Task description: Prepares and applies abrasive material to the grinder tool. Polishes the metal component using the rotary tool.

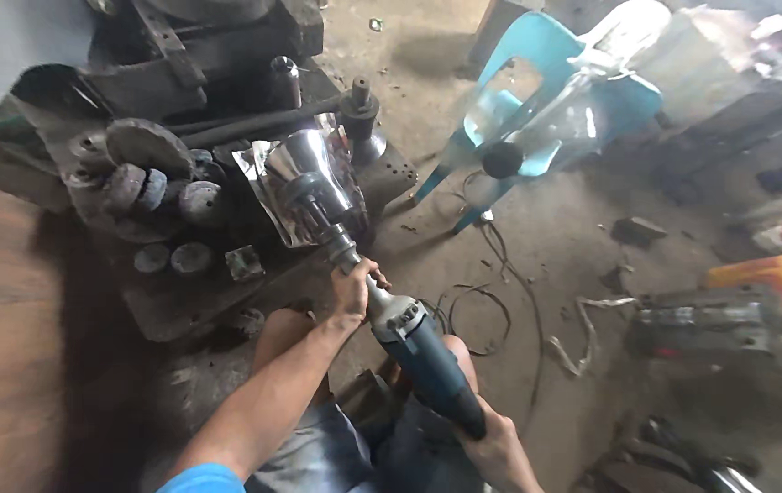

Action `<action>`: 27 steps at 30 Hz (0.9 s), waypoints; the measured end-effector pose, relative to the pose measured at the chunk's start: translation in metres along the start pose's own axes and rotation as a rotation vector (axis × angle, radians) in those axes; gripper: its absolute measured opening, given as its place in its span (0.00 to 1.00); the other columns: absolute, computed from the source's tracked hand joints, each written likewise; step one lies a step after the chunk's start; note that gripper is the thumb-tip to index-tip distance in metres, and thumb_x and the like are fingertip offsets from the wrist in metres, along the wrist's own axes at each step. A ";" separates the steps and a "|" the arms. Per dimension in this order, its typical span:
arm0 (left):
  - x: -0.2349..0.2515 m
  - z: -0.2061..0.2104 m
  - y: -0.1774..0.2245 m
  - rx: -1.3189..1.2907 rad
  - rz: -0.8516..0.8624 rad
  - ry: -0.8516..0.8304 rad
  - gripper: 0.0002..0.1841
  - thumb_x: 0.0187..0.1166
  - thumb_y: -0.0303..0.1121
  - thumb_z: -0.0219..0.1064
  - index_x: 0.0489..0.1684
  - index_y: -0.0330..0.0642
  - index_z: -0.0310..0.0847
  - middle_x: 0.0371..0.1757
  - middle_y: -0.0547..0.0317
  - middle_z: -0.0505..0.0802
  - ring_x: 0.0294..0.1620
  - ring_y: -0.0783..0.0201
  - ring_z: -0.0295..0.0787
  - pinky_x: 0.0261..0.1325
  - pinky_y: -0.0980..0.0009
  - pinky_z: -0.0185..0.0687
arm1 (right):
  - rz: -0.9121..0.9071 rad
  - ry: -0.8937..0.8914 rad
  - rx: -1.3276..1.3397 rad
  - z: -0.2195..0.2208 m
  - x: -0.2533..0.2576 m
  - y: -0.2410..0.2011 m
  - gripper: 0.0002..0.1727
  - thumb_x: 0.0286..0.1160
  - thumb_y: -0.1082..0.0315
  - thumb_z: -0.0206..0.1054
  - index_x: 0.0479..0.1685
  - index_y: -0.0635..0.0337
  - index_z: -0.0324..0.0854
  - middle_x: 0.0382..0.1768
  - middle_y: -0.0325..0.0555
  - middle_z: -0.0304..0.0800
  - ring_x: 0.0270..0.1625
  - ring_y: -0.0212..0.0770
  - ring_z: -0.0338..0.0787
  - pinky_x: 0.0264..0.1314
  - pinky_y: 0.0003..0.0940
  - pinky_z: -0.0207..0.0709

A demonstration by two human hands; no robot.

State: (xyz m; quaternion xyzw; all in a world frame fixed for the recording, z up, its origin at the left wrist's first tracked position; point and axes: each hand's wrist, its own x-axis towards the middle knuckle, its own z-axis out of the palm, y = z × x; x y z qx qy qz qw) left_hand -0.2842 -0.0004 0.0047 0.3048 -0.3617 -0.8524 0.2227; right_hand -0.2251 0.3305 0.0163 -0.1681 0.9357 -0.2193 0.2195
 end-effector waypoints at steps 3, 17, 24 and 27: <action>0.001 0.004 0.000 0.032 -0.008 -0.007 0.04 0.75 0.26 0.60 0.31 0.37 0.75 0.18 0.51 0.85 0.18 0.55 0.86 0.30 0.57 0.89 | -0.007 0.021 0.021 0.001 0.002 0.002 0.26 0.57 0.51 0.82 0.52 0.58 0.88 0.33 0.47 0.96 0.38 0.46 0.97 0.46 0.56 0.89; 0.011 0.044 -0.002 0.194 -0.186 0.009 0.10 0.70 0.31 0.70 0.47 0.42 0.79 0.25 0.53 0.87 0.20 0.58 0.86 0.26 0.61 0.88 | 0.031 0.030 0.172 -0.002 0.010 0.016 0.21 0.58 0.47 0.80 0.45 0.52 0.91 0.36 0.36 0.97 0.40 0.30 0.95 0.51 0.41 0.92; -0.004 0.014 0.001 0.100 -0.025 -0.027 0.03 0.75 0.29 0.63 0.34 0.40 0.77 0.19 0.54 0.86 0.19 0.57 0.86 0.29 0.58 0.89 | -0.028 0.043 0.044 0.000 -0.002 0.008 0.24 0.57 0.54 0.81 0.52 0.59 0.89 0.35 0.46 0.96 0.40 0.44 0.97 0.47 0.54 0.90; -0.006 -0.002 -0.003 0.050 0.023 -0.053 0.04 0.73 0.29 0.60 0.30 0.41 0.75 0.18 0.55 0.84 0.18 0.58 0.85 0.31 0.58 0.88 | -0.046 0.053 -0.016 0.003 -0.004 0.008 0.25 0.55 0.53 0.80 0.51 0.58 0.88 0.31 0.47 0.95 0.36 0.47 0.97 0.42 0.57 0.89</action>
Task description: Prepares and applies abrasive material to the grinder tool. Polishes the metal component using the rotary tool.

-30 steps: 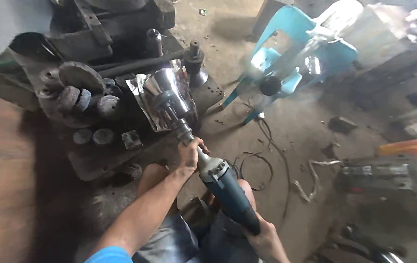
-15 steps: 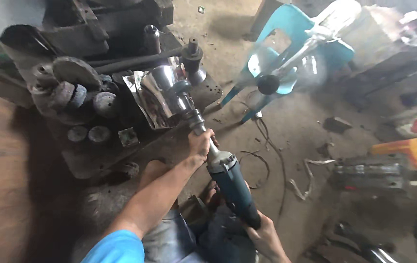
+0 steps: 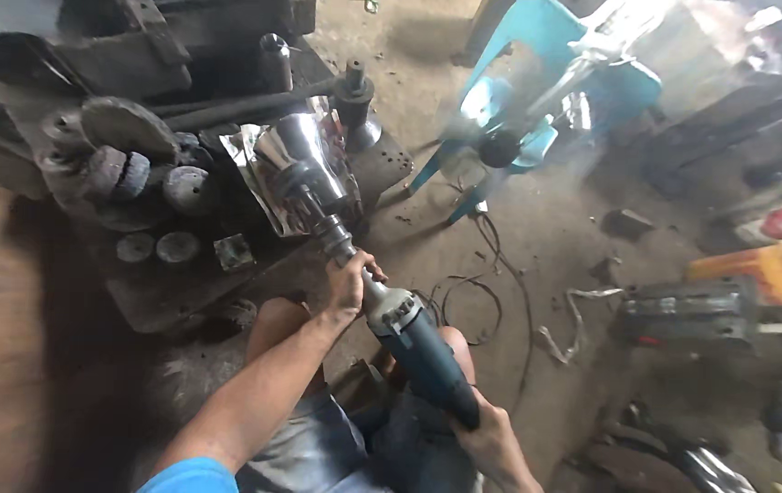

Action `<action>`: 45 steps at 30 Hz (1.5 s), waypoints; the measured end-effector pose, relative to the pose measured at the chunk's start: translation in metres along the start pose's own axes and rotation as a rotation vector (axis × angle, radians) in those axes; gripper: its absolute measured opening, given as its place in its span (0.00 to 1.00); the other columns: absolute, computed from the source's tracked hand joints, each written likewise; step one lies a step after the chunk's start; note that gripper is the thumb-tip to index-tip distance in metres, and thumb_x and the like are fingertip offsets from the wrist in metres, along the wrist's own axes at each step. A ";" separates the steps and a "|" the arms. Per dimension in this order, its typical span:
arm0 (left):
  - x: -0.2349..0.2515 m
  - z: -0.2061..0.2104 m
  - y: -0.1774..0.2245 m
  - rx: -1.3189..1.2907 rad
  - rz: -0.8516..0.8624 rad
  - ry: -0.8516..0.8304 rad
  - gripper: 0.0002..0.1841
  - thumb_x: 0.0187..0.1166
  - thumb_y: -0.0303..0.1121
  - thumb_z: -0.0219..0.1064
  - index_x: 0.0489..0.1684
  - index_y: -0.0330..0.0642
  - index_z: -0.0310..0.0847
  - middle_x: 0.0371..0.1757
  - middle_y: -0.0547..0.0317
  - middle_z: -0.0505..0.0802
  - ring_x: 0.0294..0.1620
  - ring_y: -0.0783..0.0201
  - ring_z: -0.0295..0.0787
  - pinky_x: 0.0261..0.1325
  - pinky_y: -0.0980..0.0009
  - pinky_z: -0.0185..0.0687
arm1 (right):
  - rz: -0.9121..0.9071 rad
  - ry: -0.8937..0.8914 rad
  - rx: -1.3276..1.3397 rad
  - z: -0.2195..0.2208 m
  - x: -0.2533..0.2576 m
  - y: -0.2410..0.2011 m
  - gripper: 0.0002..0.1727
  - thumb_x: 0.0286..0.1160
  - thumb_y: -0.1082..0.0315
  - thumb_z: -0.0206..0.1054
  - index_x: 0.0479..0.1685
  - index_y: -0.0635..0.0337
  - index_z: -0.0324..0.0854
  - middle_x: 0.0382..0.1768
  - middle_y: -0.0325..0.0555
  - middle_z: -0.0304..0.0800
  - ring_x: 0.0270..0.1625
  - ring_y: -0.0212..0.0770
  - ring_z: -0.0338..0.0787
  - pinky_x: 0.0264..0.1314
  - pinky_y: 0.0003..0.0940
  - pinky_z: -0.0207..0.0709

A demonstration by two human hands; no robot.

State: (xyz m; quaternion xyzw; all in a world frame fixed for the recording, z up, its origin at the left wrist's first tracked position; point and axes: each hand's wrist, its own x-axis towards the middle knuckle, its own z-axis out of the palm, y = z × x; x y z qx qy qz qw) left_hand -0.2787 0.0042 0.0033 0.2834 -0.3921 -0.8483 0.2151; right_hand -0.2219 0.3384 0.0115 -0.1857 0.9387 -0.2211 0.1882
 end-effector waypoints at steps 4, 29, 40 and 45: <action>0.000 -0.005 -0.003 -0.040 0.004 -0.011 0.04 0.74 0.28 0.58 0.30 0.41 0.73 0.17 0.55 0.84 0.18 0.57 0.85 0.30 0.58 0.88 | -0.021 0.026 -0.026 0.003 -0.001 0.001 0.25 0.56 0.51 0.80 0.50 0.58 0.88 0.29 0.46 0.95 0.34 0.47 0.96 0.39 0.57 0.89; -0.007 0.014 0.003 0.034 -0.055 0.029 0.02 0.74 0.28 0.63 0.35 0.41 0.76 0.19 0.55 0.86 0.18 0.58 0.85 0.28 0.58 0.89 | 0.024 -0.007 0.031 -0.004 -0.003 0.004 0.24 0.57 0.53 0.81 0.51 0.57 0.89 0.34 0.45 0.96 0.39 0.43 0.97 0.47 0.53 0.90; -0.007 0.009 0.002 0.002 -0.035 0.007 0.03 0.74 0.28 0.62 0.32 0.41 0.76 0.18 0.54 0.85 0.18 0.57 0.86 0.29 0.59 0.88 | 0.022 0.002 0.026 -0.001 -0.004 0.004 0.25 0.57 0.50 0.81 0.51 0.55 0.90 0.34 0.42 0.96 0.38 0.40 0.97 0.46 0.50 0.91; 0.001 0.030 0.001 0.068 -0.125 -0.013 0.04 0.72 0.30 0.65 0.38 0.42 0.77 0.20 0.55 0.85 0.19 0.58 0.85 0.27 0.60 0.87 | 0.046 0.022 0.083 -0.002 0.000 0.006 0.22 0.59 0.51 0.79 0.49 0.55 0.90 0.35 0.40 0.96 0.40 0.34 0.96 0.48 0.44 0.91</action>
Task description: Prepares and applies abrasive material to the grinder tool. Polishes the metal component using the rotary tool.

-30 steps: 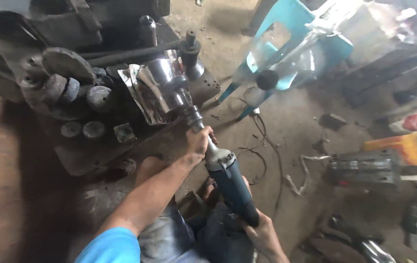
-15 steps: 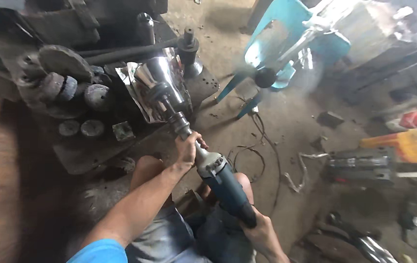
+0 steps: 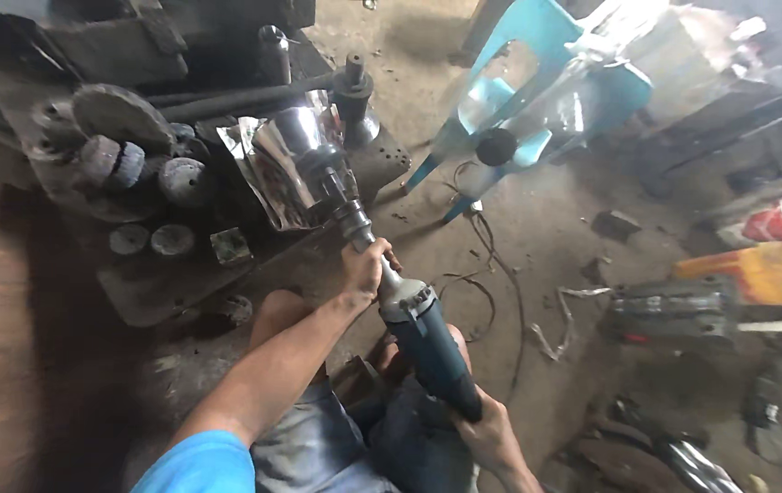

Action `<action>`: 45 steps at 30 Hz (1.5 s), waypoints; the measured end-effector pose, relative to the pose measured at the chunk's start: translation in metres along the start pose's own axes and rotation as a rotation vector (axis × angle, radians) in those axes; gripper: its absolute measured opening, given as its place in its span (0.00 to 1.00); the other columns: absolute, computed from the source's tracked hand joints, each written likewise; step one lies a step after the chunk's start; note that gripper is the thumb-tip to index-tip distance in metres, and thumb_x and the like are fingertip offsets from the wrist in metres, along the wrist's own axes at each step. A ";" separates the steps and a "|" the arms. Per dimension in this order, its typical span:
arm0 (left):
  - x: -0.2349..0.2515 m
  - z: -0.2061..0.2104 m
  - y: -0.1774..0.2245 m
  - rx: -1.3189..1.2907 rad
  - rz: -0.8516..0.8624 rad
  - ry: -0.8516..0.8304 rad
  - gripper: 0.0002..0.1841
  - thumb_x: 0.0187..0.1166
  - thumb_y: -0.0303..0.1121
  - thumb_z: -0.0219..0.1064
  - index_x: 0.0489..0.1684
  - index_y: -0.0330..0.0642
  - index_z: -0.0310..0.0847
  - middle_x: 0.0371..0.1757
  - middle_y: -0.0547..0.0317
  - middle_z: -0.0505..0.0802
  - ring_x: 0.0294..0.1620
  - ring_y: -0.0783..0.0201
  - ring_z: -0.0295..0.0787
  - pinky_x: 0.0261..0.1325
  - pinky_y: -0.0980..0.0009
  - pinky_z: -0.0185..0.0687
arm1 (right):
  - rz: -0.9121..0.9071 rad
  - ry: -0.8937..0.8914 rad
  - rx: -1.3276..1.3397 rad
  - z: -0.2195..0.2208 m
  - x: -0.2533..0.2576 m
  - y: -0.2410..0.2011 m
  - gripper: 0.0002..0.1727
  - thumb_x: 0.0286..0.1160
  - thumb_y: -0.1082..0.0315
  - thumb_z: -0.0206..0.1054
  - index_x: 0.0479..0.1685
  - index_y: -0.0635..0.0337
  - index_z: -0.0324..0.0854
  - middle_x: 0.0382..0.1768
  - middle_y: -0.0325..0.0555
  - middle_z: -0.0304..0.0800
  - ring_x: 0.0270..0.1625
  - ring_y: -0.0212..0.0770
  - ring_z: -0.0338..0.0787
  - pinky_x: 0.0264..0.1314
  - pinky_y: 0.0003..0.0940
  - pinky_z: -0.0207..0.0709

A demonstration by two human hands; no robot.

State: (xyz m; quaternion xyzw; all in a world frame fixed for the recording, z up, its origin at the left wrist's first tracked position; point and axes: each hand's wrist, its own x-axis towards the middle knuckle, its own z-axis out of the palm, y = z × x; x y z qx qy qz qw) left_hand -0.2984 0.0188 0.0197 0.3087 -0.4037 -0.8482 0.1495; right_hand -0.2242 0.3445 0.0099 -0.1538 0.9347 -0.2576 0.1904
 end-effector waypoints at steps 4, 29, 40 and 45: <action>0.003 0.014 0.004 0.115 -0.110 0.014 0.08 0.72 0.33 0.68 0.45 0.46 0.79 0.23 0.57 0.85 0.18 0.62 0.84 0.23 0.65 0.84 | 0.057 -0.012 0.071 -0.001 0.005 0.002 0.21 0.58 0.48 0.79 0.44 0.52 0.90 0.34 0.36 0.96 0.39 0.30 0.95 0.48 0.40 0.91; -0.003 -0.023 -0.010 -0.056 0.107 -0.049 0.02 0.74 0.30 0.60 0.32 0.45 0.74 0.18 0.57 0.83 0.18 0.59 0.84 0.29 0.59 0.87 | -0.052 0.033 -0.087 0.010 -0.003 0.005 0.24 0.55 0.49 0.79 0.48 0.54 0.89 0.30 0.41 0.95 0.35 0.40 0.96 0.40 0.50 0.90; 0.014 0.018 -0.008 0.036 -0.062 0.032 0.09 0.71 0.31 0.68 0.44 0.41 0.78 0.25 0.52 0.88 0.21 0.56 0.88 0.26 0.58 0.90 | 0.044 -0.005 0.062 0.001 0.006 0.006 0.22 0.59 0.49 0.79 0.47 0.52 0.91 0.37 0.35 0.97 0.42 0.29 0.95 0.51 0.39 0.91; -0.010 0.003 0.003 0.159 -0.075 -0.008 0.07 0.70 0.36 0.67 0.41 0.48 0.79 0.20 0.57 0.85 0.17 0.61 0.82 0.21 0.65 0.82 | 0.031 0.009 0.033 0.002 -0.002 0.004 0.22 0.60 0.49 0.80 0.49 0.54 0.91 0.35 0.38 0.97 0.40 0.33 0.96 0.48 0.44 0.92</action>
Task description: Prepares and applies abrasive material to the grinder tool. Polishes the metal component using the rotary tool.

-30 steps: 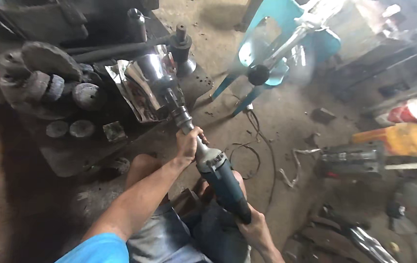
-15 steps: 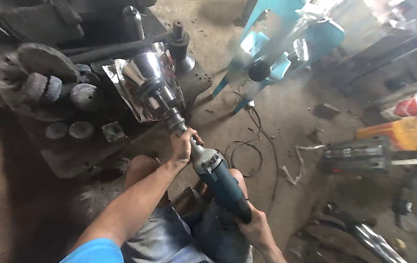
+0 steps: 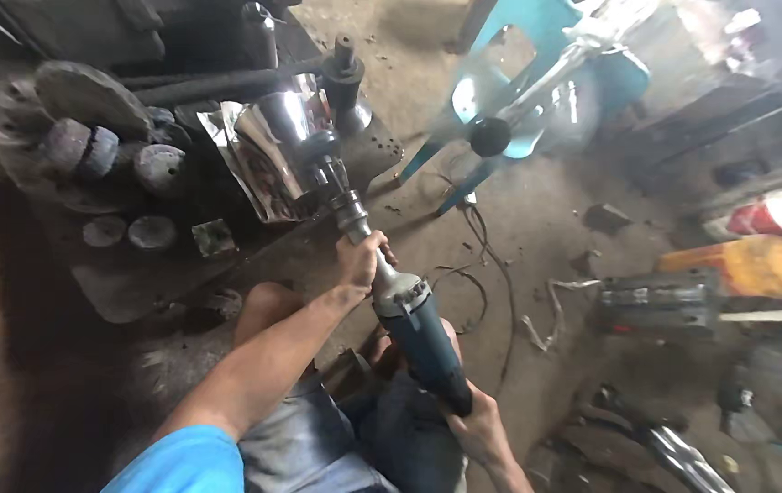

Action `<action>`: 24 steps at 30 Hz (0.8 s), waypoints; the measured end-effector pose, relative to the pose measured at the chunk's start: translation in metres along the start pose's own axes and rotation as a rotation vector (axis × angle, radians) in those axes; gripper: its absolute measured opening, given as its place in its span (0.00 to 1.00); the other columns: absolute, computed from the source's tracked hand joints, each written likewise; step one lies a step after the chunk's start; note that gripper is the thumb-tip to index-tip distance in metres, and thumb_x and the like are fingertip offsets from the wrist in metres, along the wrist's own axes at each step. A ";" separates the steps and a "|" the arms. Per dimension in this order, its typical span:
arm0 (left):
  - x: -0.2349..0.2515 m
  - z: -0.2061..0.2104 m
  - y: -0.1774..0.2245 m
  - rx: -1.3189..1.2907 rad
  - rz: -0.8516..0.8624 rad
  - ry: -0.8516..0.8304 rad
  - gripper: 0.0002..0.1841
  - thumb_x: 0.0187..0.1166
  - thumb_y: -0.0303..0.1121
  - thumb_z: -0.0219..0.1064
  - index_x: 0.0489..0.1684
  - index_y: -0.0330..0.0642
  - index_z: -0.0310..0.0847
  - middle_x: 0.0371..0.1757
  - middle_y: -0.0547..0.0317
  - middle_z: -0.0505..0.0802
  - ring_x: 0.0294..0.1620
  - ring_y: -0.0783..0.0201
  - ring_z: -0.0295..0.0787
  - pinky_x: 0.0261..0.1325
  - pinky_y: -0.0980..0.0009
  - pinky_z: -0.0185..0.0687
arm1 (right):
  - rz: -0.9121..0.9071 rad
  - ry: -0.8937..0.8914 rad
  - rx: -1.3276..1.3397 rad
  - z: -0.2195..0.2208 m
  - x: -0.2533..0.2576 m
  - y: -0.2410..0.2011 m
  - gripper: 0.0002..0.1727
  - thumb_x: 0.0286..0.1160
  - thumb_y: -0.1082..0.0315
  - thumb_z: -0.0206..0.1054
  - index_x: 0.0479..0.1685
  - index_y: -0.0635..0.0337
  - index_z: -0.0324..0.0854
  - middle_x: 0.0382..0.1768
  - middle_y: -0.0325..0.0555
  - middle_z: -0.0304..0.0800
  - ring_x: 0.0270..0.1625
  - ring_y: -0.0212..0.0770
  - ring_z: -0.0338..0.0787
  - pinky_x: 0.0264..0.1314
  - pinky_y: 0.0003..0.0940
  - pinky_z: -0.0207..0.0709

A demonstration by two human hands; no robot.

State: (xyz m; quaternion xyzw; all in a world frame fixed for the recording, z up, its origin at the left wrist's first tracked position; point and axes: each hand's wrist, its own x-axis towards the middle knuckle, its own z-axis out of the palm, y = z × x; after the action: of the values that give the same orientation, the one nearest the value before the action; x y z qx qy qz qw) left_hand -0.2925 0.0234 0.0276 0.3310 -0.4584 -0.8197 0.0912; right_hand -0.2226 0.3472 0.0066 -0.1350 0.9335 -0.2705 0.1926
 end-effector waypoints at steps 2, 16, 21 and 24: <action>-0.003 -0.008 -0.005 -0.066 0.059 -0.020 0.04 0.71 0.34 0.66 0.38 0.47 0.78 0.20 0.57 0.85 0.18 0.60 0.83 0.25 0.62 0.84 | -0.028 0.003 -0.041 0.002 -0.003 0.002 0.23 0.60 0.48 0.80 0.49 0.53 0.90 0.34 0.38 0.96 0.39 0.34 0.96 0.47 0.45 0.91; 0.002 -0.020 -0.019 -0.225 0.181 -0.022 0.02 0.74 0.30 0.60 0.33 0.43 0.74 0.18 0.56 0.84 0.18 0.58 0.84 0.29 0.57 0.88 | -0.095 0.040 -0.115 0.005 -0.004 0.005 0.24 0.54 0.48 0.80 0.47 0.55 0.90 0.30 0.41 0.95 0.35 0.39 0.96 0.41 0.49 0.90; 0.000 0.000 -0.003 -0.069 0.046 -0.021 0.05 0.72 0.34 0.65 0.39 0.46 0.78 0.20 0.57 0.85 0.18 0.60 0.84 0.25 0.62 0.85 | -0.042 0.017 -0.002 0.001 0.000 0.005 0.22 0.59 0.49 0.79 0.48 0.53 0.90 0.34 0.37 0.96 0.39 0.31 0.96 0.47 0.40 0.92; 0.020 0.019 -0.005 -0.132 0.011 0.077 0.06 0.74 0.28 0.67 0.42 0.37 0.78 0.23 0.51 0.88 0.19 0.56 0.88 0.25 0.59 0.90 | 0.003 -0.010 0.045 -0.002 0.003 0.003 0.20 0.60 0.49 0.79 0.44 0.52 0.91 0.35 0.35 0.96 0.40 0.28 0.95 0.49 0.38 0.91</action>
State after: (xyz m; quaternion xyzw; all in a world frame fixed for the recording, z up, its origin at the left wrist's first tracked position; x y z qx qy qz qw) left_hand -0.3190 0.0304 0.0216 0.3530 -0.4013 -0.8344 0.1347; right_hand -0.2270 0.3499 0.0055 -0.1306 0.9264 -0.2905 0.2009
